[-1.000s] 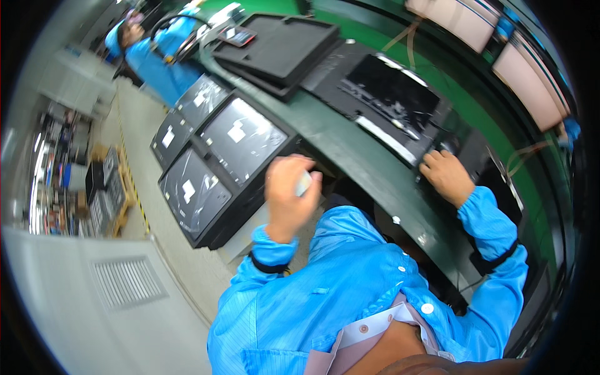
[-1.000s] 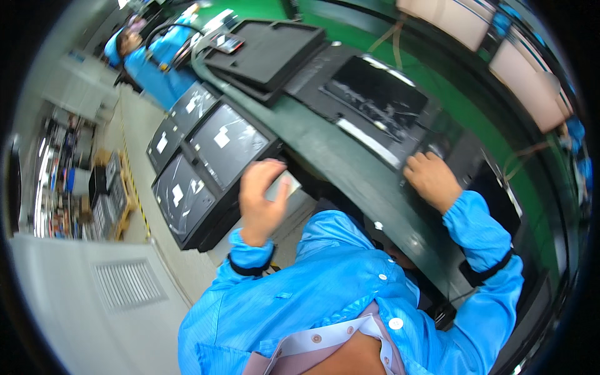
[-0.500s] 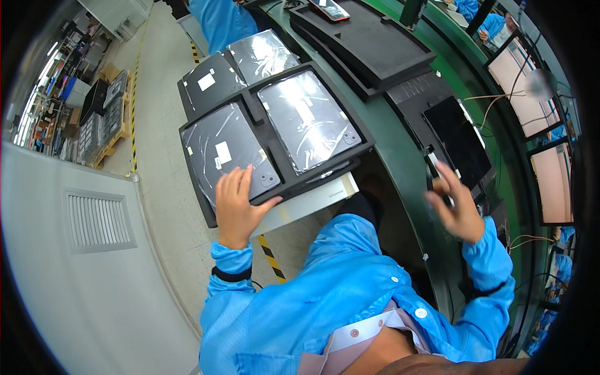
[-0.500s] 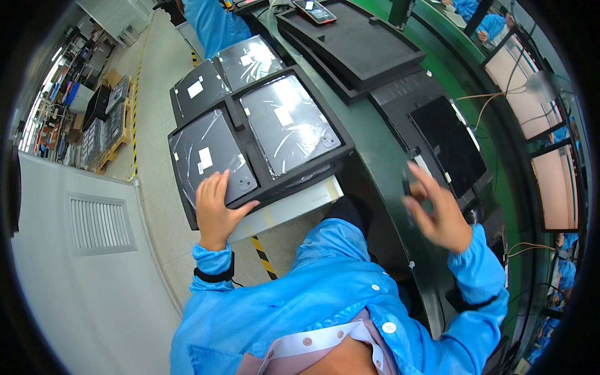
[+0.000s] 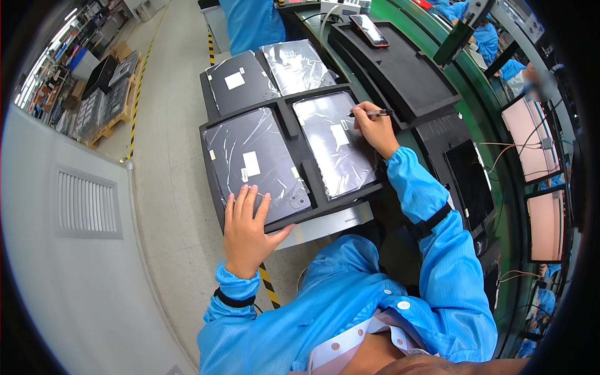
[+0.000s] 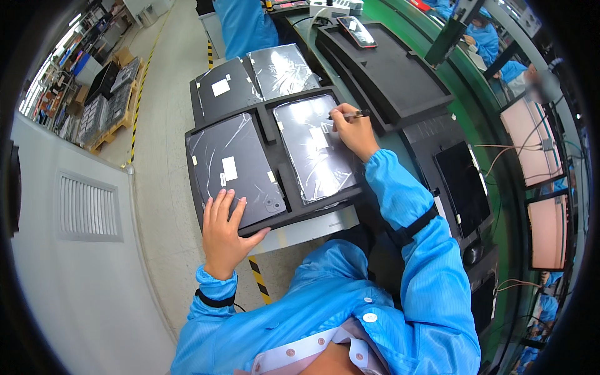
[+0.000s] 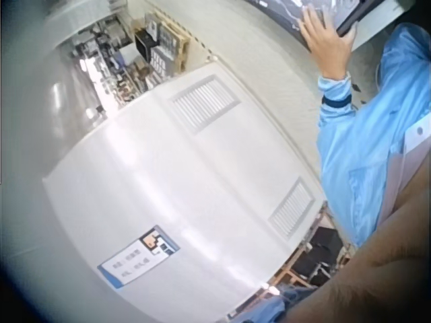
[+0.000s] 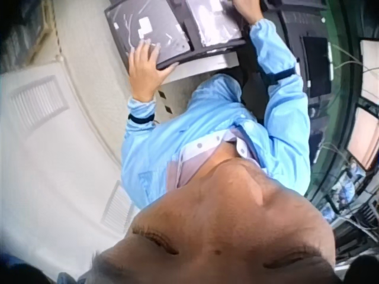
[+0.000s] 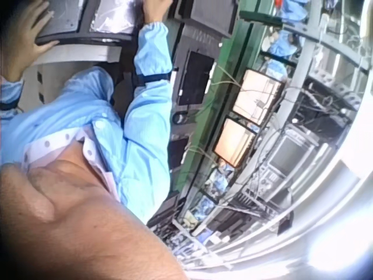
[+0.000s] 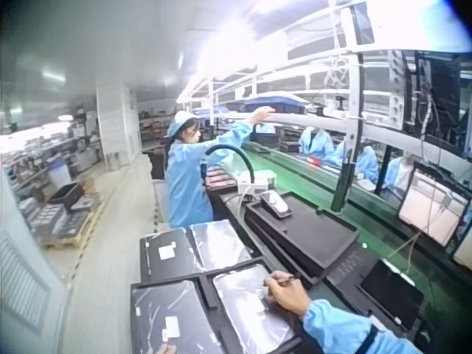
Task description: Testing electronic tablets, connecting cables, checking screens, and marking them with a pen on an assembly line.
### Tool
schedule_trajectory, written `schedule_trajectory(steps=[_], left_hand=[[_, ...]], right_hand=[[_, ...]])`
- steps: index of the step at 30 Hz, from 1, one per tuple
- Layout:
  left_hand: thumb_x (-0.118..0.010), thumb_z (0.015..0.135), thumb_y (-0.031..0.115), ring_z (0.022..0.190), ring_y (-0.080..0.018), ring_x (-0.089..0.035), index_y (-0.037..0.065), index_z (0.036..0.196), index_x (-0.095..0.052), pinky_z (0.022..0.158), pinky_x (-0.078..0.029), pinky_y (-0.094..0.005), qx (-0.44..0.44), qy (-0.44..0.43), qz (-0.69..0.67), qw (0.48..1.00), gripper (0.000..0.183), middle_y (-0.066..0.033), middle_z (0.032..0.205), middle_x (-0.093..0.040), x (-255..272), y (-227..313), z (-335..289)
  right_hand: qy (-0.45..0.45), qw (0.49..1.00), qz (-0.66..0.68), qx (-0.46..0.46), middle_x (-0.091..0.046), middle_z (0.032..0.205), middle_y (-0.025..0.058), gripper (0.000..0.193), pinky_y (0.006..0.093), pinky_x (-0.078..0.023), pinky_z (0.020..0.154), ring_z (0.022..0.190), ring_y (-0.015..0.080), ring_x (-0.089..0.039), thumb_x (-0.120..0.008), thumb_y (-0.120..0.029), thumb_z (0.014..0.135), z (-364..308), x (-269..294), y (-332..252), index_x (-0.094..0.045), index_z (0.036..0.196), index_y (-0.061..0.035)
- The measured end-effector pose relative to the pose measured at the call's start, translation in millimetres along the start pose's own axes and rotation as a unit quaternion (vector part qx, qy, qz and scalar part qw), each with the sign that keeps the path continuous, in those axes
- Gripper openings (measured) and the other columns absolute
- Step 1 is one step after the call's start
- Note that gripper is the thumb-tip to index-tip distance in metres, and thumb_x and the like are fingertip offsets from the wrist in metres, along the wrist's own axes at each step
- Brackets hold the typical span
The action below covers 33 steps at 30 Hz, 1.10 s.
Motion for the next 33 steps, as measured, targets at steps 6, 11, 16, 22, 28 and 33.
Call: schedule_trajectory(steps=[6,11,16,22,28,33], left_hand=[[-0.090,0.066,0.051,0.135,-0.0366,-0.050,0.004,0.122,-0.070,0.117,-0.033,-0.0564,0.007,0.009,-0.027,1.000,0.075,-0.0203,0.138,-0.058,-14.1,-9.9,-4.2],[-0.089,0.066,0.051,0.135,-0.0366,-0.050,0.004,0.121,-0.070,0.117,-0.032,-0.0583,0.012,0.007,-0.021,1.000,0.075,-0.0203,0.138,-0.058,-10.0,-7.7,-2.4],[-0.089,0.067,0.051,0.135,-0.0366,-0.050,0.005,0.122,-0.070,0.116,-0.033,-0.0583,0.021,0.007,-0.018,1.000,0.075,-0.0201,0.136,-0.059,-5.9,-6.9,2.3],[-0.089,0.066,0.049,0.131,-0.0356,-0.053,0.004,0.116,-0.071,0.112,-0.036,-0.0568,0.020,0.029,-0.043,0.998,0.069,-0.0179,0.130,-0.062,-0.8,-8.9,2.2],[-0.087,0.067,0.054,0.133,-0.0339,-0.051,0.005,0.117,-0.072,0.114,-0.035,-0.0575,0.028,0.017,-0.053,0.998,0.071,-0.0164,0.132,-0.061,-2.5,-13.1,-0.3],[-0.087,0.066,0.054,0.133,-0.0331,-0.051,0.006,0.118,-0.072,0.114,-0.035,-0.0583,0.028,0.035,-0.055,0.997,0.072,-0.0155,0.133,-0.061,-2.5,-15.8,-1.4]], right_hand=[[-0.032,0.996,-0.080,-0.021,-0.062,0.067,0.0022,0.025,0.0257,-0.042,0.053,0.057,0.0080,-0.055,-0.058,-0.024,0.100,0.1,-2.5,13.0,-0.068,0.095,-0.0010],[-0.020,0.995,-0.093,-0.005,-0.063,0.064,0.0028,0.028,0.0306,-0.044,0.058,0.061,0.0110,-0.057,-0.058,-0.025,0.097,-2.1,-3.8,7.0,-0.068,0.092,-0.0002],[0.013,1.000,0.000,0.011,-0.061,0.068,0.0022,0.024,0.0287,-0.044,0.057,0.063,0.0095,-0.057,-0.058,-0.023,0.099,-13.5,-10.2,-21.8,-0.068,0.096,-0.0008],[-0.210,0.971,0.110,-0.007,-0.064,0.073,0.0023,0.021,0.0253,-0.046,0.058,0.066,0.0085,-0.058,-0.059,-0.022,0.101,-55.7,-131.5,-70.3,-0.067,0.099,-0.0020],[-0.291,0.956,0.038,0.005,-0.063,0.072,0.0018,0.020,0.0252,-0.047,0.059,0.065,0.0080,-0.058,-0.059,-0.021,0.102,-72.9,-198.8,-86.3,-0.065,0.098,-0.0024],[-0.275,0.961,0.011,-0.008,-0.064,0.073,0.0030,0.023,0.0264,-0.050,0.062,0.069,0.0092,-0.062,-0.059,-0.023,0.102,-73.8,-202.2,-83.9,-0.065,0.099,-0.0016]])
Point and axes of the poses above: each hand's wrist, its own z-axis towards the middle knuckle, its own x-axis out of the back of the hand, y = z × x, the point moved 5 cm from there along z, towards the middle knuckle
